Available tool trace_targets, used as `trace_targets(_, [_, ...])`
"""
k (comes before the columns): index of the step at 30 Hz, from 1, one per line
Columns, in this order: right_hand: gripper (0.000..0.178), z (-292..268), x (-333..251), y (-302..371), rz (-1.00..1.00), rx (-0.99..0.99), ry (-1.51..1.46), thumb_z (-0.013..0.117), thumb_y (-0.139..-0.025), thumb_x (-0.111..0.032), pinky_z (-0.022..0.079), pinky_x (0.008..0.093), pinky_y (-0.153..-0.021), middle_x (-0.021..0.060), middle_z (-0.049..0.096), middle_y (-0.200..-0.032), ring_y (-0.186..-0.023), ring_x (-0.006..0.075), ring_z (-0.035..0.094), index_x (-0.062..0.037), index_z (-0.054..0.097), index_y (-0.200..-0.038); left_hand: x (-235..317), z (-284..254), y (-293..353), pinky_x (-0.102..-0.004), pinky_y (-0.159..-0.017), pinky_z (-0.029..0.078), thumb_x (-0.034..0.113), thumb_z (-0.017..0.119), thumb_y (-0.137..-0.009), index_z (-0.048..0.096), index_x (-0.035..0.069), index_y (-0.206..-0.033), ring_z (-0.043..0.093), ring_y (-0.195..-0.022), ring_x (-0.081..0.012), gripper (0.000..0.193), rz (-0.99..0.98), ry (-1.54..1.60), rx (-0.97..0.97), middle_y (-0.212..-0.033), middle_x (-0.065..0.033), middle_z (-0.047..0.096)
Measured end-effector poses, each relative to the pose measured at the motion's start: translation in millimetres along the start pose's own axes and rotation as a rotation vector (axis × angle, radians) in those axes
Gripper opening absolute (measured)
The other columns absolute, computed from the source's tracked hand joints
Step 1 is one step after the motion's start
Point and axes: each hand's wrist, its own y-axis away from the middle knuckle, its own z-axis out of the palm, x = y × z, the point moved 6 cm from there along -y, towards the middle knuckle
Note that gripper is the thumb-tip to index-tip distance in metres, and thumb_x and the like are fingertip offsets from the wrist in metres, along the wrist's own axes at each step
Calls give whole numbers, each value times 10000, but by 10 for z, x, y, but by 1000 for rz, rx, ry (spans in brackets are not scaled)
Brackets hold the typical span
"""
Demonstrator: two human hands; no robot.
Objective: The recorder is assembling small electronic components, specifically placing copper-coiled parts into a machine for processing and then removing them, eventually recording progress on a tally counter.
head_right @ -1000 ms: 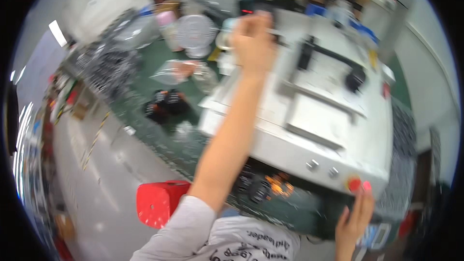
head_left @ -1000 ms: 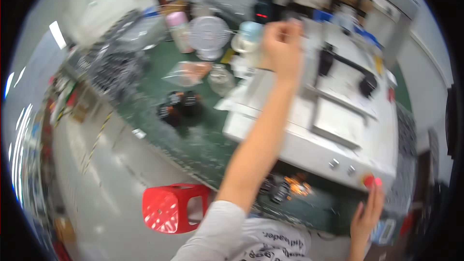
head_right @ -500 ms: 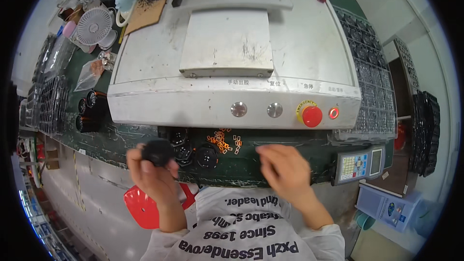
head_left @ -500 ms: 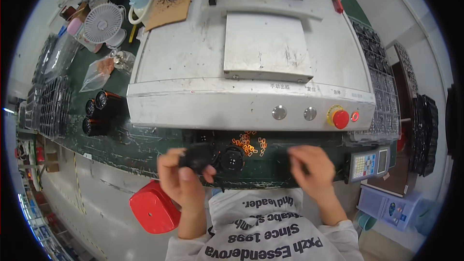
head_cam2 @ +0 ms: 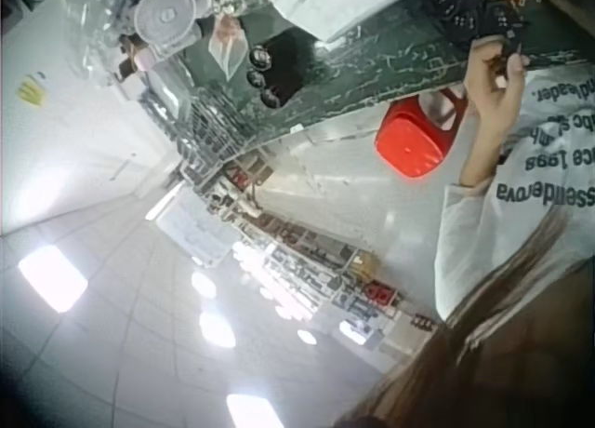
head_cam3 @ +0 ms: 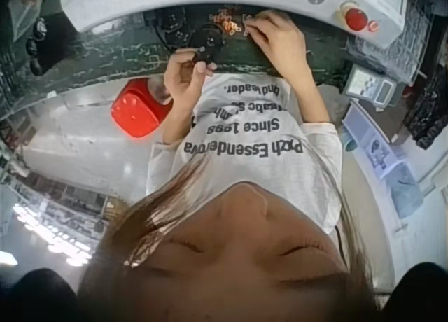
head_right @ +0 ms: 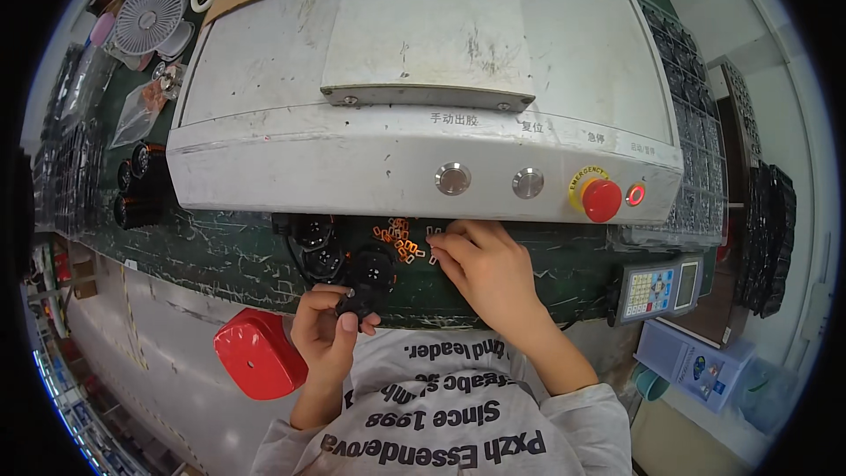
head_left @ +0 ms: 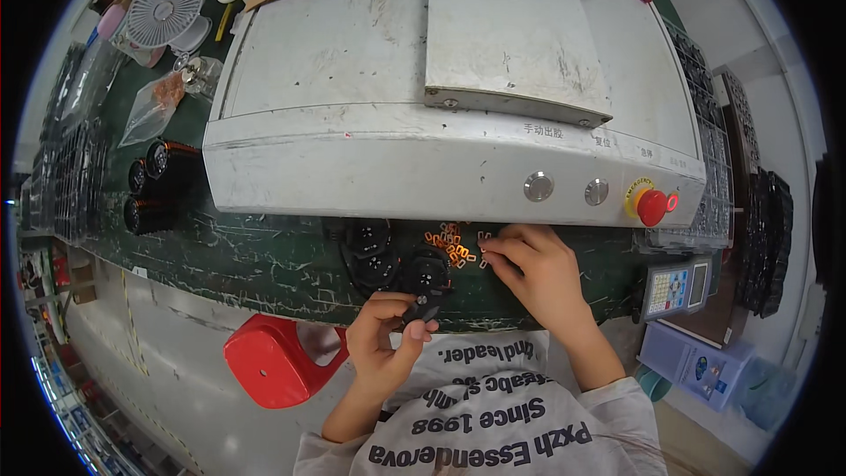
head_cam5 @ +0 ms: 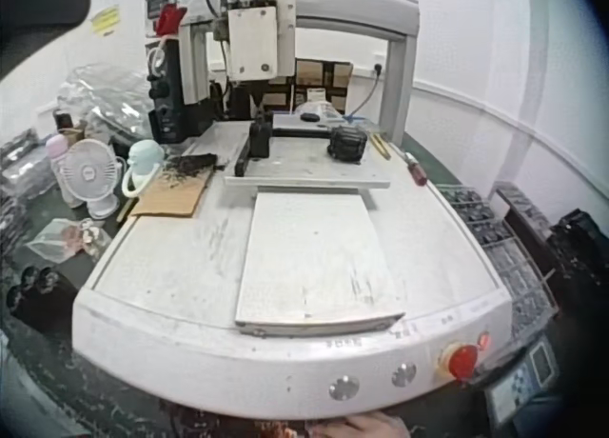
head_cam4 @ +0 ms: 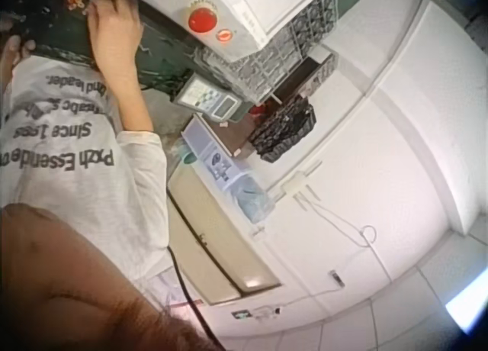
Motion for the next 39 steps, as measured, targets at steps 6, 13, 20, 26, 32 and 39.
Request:
trace_targets(6, [191, -55, -97, -36, -35, 71, 80, 741, -724, -34, 512, 345, -682, 50, 638, -852, -782, 243, 623, -83, 704, -904, 14, 52, 14, -269, -678, 549, 7, 705, -835, 556, -30, -953, 656, -776, -156, 193, -1, -94, 33, -946, -137, 628])
trace_targets(13, [176, -244, -202, 147, 203, 110, -532, 715, -731, 89, 566, 252, -654, 114, 684, -836, -729, 158, 676, 45, 659, -892, 305, 198, -96, -296, -646, 521, -13, 776, -712, 648, 1, -955, 647, -766, -234, 275, 334, -572, 25, -912, -119, 675])
trace_targets(20, [146, -154, -386, 316, 297, 100, -1025, 708, -757, 93, 591, 294, -674, 167, 671, -826, -757, 211, 691, 72, 636, -882, 381, 313, -82, -297, -681, 502, -3, 785, -649, 689, 30, -1000, 623, -800, -225, 366, 507, -727, 19, -957, -70, 662])
trace_targets(26, [173, -101, -343, 301, 250, 108, -1053, 708, -761, 120, 578, 275, -825, 110, 525, -1072, -941, 176, 653, 72, 666, -922, 350, 337, -74, -292, -689, 491, 2, 755, -646, 710, 49, -1004, 578, -817, -218, 364, 524, -788, 43, -965, -52, 653])
trace_targets(32, [168, -91, -318, 302, 272, 101, -1010, 733, -756, 91, 565, 262, -806, 92, 492, -1083, -959, 175, 638, 51, 687, -912, 360, 359, -82, -307, -712, 478, -43, 744, -653, 687, 70, -1008, 560, -847, -228, 377, 522, -803, 33, -987, -61, 634])
trace_targets(39, [179, -108, -343, 289, 234, 99, -933, 742, -744, 89, 549, 269, -823, 91, 501, -1071, -946, 172, 626, 31, 700, -908, 372, 364, -72, -311, -726, 475, -28, 740, -650, 690, 83, -1018, 553, -854, -224, 387, 525, -821, 44, -995, -48, 634])
